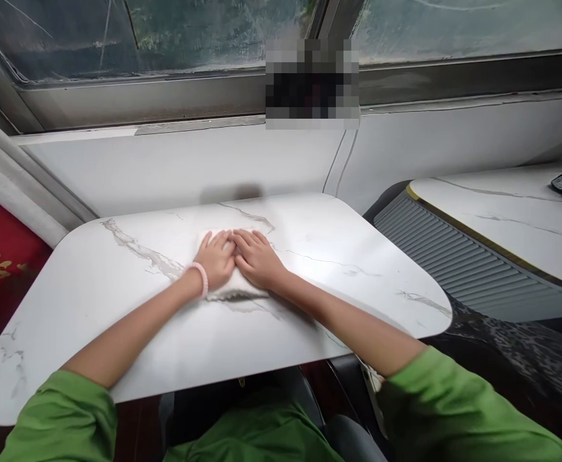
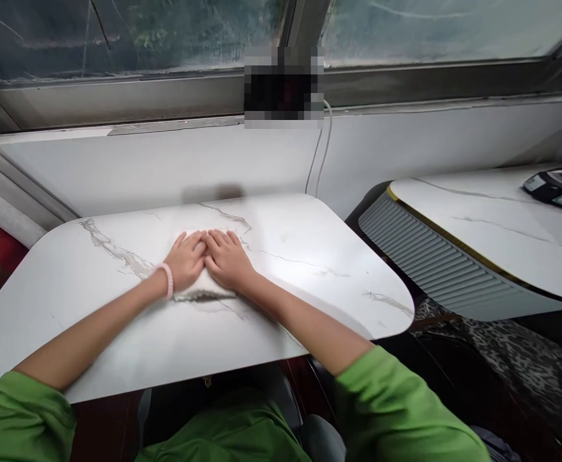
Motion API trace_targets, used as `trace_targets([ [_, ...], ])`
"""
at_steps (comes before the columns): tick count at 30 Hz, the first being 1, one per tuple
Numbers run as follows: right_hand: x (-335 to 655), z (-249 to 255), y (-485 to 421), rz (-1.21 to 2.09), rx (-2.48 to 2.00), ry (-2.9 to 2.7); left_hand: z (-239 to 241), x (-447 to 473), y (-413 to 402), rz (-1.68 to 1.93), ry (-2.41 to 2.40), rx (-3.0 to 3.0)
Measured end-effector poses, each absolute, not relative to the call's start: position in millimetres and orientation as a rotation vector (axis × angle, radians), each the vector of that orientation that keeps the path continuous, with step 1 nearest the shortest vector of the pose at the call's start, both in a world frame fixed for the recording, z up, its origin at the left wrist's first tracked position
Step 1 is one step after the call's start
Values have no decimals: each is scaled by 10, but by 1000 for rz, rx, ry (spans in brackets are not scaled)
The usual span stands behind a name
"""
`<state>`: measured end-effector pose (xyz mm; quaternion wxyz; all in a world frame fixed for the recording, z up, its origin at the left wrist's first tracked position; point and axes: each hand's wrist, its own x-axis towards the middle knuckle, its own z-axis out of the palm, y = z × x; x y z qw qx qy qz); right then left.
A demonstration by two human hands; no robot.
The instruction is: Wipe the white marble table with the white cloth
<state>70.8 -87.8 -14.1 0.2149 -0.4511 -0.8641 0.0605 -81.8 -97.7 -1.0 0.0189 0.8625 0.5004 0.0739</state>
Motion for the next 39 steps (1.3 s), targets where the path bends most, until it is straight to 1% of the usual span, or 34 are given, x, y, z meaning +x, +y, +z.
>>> trace_targets([
  [4, 420, -165, -232, 144, -1266, -2361, -18, -1050, -312, 332, 1624, 2660],
  [8, 287, -172, 206, 175, -1238, -2337, -35, -1165, 102, 349, 1665, 2654],
  [13, 267, -185, 460, 195, -1229, -2311, -55, -1161, 318, 328, 1735, 2655],
  [18, 282, -196, 438, 167, -1233, -2338, -61, -1139, 275, 296, 1765, 2648],
  [25, 369, -175, -64, 131, -1291, -2406, -34, -1067, -215, 241, 1775, 2638],
  [29, 475, -166, -655, 53, -1313, -2465, -29, -1029, -762, 239, 1684, 2715],
  [34, 604, -165, -1450, -7, -1227, -2527, 2, -975, -1564, 246, 1596, 2730],
  [39, 639, -132, -1961, -4, -1129, -2598, 18, -974, -2134, 288, 1552, 2730],
])
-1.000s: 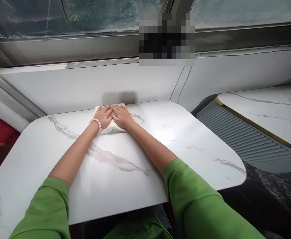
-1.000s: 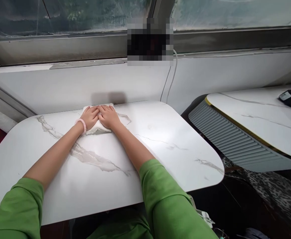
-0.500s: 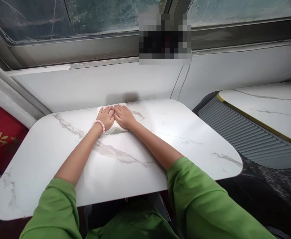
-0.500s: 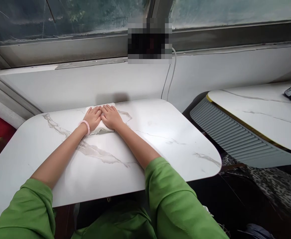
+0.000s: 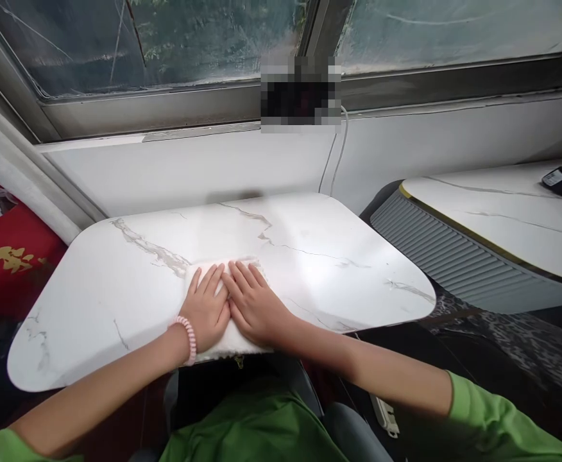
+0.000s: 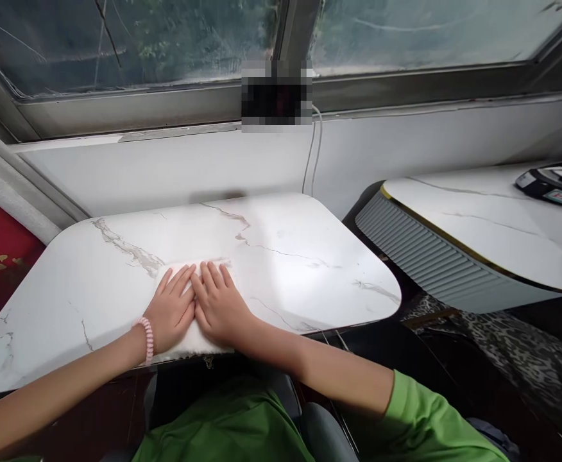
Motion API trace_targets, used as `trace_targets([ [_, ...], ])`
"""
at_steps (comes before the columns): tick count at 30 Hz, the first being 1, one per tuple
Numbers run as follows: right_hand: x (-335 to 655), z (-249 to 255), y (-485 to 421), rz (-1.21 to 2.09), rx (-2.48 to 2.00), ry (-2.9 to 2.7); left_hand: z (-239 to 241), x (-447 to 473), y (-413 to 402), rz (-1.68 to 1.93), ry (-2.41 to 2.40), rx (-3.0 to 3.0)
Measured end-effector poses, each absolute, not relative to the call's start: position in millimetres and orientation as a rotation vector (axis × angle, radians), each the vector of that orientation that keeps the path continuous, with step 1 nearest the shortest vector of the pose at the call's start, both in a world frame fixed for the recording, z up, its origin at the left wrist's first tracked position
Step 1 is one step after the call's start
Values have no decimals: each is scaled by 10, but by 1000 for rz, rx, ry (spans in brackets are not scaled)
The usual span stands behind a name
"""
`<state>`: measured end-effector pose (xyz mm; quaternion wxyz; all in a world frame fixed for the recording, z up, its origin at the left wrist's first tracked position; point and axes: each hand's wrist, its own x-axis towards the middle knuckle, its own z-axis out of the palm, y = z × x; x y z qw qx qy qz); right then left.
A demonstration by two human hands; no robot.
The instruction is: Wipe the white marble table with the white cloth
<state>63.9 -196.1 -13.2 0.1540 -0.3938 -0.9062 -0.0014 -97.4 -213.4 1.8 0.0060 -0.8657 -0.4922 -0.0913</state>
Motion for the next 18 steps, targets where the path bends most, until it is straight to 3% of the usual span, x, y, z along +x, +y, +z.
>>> trace_targets([
  [7, 475, -88, -1864, 75, -1131, -2593, 22, -1108, -2056, -259, -1638, -2701],
  [18, -402, -154, -306, 109, -1092, -2479, -52, -1858, -536, -328, -1815, -2499],
])
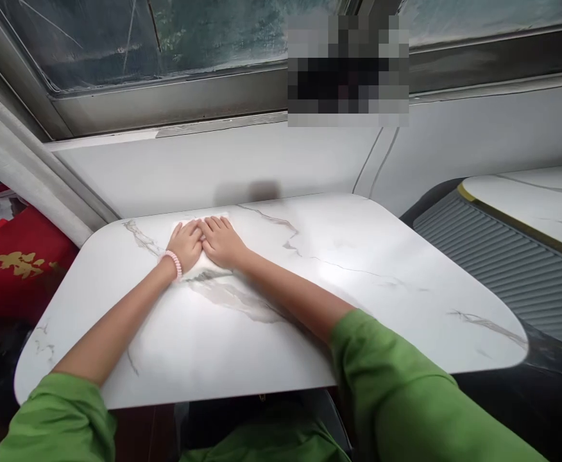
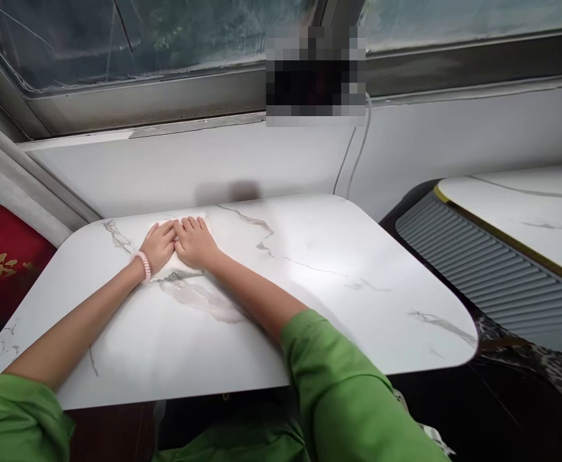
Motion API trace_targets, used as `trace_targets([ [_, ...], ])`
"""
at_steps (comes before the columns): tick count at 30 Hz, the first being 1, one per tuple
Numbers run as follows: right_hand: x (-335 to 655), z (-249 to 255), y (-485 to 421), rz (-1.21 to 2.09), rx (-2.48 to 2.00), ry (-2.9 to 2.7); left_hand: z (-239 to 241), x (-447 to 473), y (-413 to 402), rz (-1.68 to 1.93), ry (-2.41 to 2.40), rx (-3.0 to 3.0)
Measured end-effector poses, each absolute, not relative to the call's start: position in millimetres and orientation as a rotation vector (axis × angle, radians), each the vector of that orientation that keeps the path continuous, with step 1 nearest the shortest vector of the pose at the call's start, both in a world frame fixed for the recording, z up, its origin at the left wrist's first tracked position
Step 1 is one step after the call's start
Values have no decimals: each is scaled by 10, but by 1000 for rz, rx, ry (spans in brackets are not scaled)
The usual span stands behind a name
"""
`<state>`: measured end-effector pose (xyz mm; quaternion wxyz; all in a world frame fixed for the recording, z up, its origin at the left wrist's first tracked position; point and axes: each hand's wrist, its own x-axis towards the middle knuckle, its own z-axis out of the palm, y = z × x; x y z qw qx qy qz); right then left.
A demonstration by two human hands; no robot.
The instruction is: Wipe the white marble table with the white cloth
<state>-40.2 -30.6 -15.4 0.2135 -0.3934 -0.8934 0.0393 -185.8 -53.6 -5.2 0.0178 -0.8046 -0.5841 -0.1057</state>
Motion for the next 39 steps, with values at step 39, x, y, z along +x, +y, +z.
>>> trace_targets([
  [39, -485, -99, -1916, 188, -817, -2595, -13, -2028, -2439, -346, -1768, -2456],
])
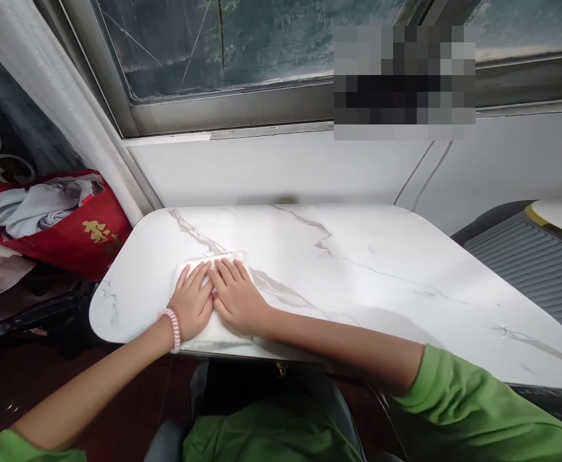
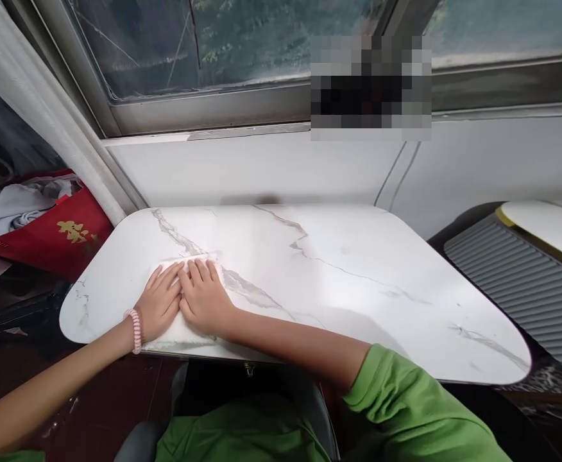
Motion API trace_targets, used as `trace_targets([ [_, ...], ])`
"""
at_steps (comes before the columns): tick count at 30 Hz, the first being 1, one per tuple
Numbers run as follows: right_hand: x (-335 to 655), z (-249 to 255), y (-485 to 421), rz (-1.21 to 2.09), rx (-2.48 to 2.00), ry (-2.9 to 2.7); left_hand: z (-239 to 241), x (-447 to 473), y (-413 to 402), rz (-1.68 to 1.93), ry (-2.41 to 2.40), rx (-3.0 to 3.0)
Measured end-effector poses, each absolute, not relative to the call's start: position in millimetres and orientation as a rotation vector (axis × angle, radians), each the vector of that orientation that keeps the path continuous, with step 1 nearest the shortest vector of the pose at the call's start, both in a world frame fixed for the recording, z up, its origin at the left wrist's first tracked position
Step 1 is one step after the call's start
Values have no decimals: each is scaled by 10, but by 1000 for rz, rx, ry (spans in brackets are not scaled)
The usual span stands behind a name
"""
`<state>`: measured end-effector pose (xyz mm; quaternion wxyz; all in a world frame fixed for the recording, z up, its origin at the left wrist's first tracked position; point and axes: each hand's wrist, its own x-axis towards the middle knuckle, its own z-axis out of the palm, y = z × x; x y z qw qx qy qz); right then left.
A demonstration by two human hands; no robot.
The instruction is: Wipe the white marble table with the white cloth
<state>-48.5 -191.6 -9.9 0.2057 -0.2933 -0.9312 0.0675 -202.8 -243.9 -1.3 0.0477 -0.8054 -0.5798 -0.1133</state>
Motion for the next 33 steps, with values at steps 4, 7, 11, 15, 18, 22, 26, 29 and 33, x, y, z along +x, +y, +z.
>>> trace_targets([
  [4, -766, -104, -1536, 254, -832, -2544, -32, -2290, -2051, -306, -1833, -2425],
  [7, -1055, -122, -1137, 267, -810, -2530, -44, -2559, -1670, -296, -1889, -2376],
  [11, -1450, -133, -602, 255, -805, -2525, -50, -2929, -1117, -328, -1929, -2331],
  [15, -1726, -130, -198, 250, -852, -2475, -41, -3184, -614, -352, -1940, -2322],
  [18, -1828, -139, 1, 246, -876, -2440, -35, -3269, -360, -355, -1962, -2318],
  [22, -1858, -159, 106, 227, -896, -2441, -46, -3277, -271, -321, -1993, -2305],
  [26, -1799, -148, 15, 237, -866, -2468, -48, -3184, -433, -226, -2043, -2258],
  [29, -1711, -126, -188, 265, -866, -2493, -38, -3073, -682, -173, -2074, -2235],
  [33, -1564, -123, -663, 277, -849, -2495, -41, -2943, -1200, -183, -2031, -2223],
])
